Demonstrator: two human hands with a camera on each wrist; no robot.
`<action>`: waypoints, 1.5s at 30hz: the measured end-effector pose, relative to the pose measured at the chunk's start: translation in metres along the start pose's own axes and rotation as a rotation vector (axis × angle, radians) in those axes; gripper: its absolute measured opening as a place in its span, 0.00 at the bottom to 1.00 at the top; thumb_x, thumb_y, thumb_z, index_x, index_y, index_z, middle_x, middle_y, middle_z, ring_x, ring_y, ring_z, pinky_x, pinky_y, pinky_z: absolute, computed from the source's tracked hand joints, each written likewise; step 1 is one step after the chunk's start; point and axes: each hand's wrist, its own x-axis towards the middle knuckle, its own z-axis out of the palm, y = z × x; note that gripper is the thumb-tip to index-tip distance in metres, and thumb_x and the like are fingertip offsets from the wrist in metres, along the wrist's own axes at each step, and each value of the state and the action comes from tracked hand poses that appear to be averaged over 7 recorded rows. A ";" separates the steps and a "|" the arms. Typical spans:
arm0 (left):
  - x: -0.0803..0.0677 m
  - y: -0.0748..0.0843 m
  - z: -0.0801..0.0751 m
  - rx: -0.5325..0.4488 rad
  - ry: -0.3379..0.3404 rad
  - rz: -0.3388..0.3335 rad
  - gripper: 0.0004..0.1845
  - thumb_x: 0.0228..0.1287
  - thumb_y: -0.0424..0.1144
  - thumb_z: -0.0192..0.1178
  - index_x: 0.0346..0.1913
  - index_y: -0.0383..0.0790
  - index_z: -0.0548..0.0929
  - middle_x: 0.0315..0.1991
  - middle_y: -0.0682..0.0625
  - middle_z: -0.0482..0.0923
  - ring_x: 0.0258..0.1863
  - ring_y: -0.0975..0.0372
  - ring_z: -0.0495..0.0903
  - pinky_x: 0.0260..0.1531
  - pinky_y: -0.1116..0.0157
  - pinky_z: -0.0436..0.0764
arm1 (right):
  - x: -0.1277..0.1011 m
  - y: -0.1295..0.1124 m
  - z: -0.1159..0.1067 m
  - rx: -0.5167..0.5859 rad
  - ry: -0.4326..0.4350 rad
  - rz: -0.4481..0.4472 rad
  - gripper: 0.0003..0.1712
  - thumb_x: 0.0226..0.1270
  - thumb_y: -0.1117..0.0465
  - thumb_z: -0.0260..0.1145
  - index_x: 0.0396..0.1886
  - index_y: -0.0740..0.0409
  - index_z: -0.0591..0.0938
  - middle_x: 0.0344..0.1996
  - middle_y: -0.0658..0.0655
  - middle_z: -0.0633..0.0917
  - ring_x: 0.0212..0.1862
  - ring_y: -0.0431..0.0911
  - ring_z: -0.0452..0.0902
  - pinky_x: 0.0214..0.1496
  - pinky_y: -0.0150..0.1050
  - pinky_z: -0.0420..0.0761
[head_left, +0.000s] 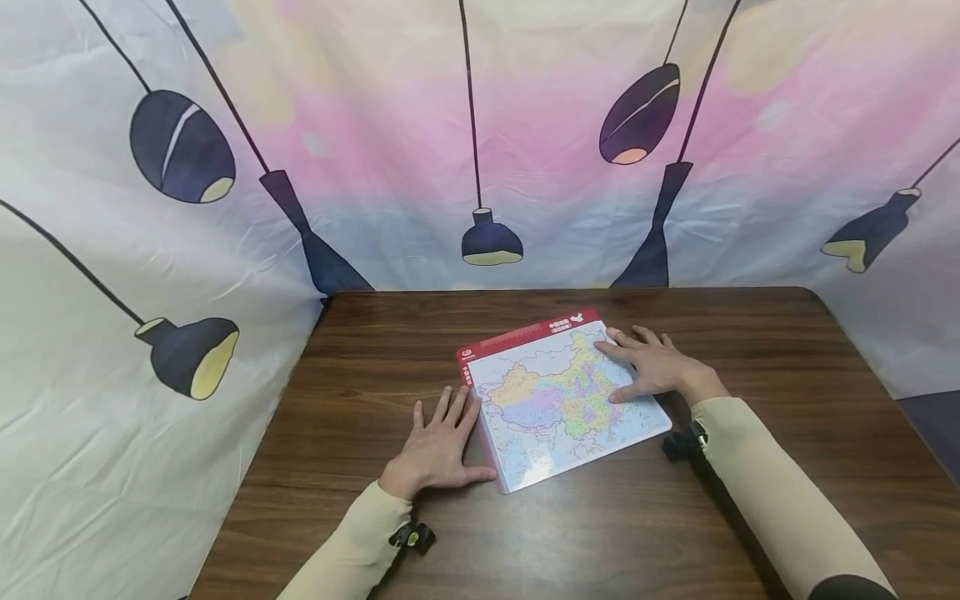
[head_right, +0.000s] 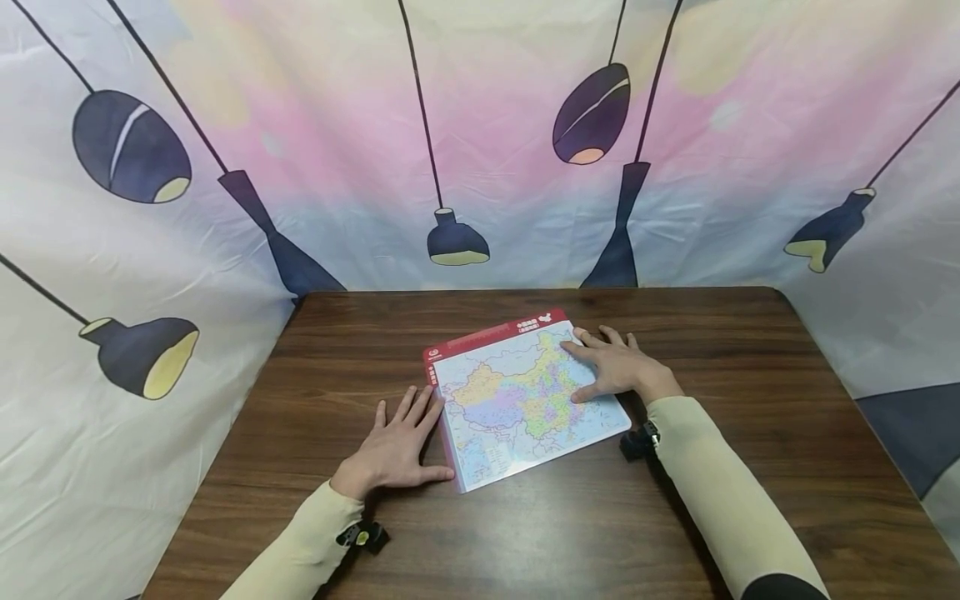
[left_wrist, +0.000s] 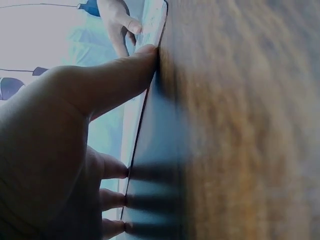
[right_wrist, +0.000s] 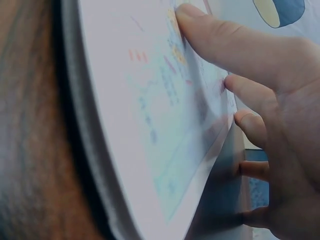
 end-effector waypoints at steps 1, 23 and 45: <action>0.000 0.000 0.000 -0.005 0.002 0.002 0.60 0.38 0.82 0.45 0.72 0.51 0.45 0.73 0.48 0.38 0.72 0.49 0.37 0.59 0.34 0.43 | 0.000 0.000 0.000 0.002 -0.002 0.004 0.61 0.32 0.20 0.60 0.70 0.31 0.53 0.73 0.51 0.47 0.71 0.62 0.34 0.61 0.70 0.36; 0.010 -0.015 -0.012 -0.041 0.070 0.012 0.60 0.38 0.80 0.49 0.72 0.50 0.45 0.73 0.48 0.42 0.72 0.50 0.40 0.62 0.39 0.48 | -0.021 -0.003 0.004 0.011 0.078 -0.008 0.59 0.38 0.21 0.58 0.71 0.36 0.52 0.72 0.57 0.48 0.70 0.62 0.39 0.63 0.68 0.41; 0.031 -0.032 -0.010 -0.031 0.079 0.055 0.59 0.39 0.81 0.46 0.72 0.50 0.46 0.73 0.50 0.40 0.72 0.52 0.40 0.63 0.41 0.46 | -0.040 -0.010 0.013 -0.036 0.098 -0.038 0.60 0.38 0.18 0.53 0.71 0.38 0.52 0.72 0.58 0.48 0.70 0.63 0.40 0.61 0.70 0.44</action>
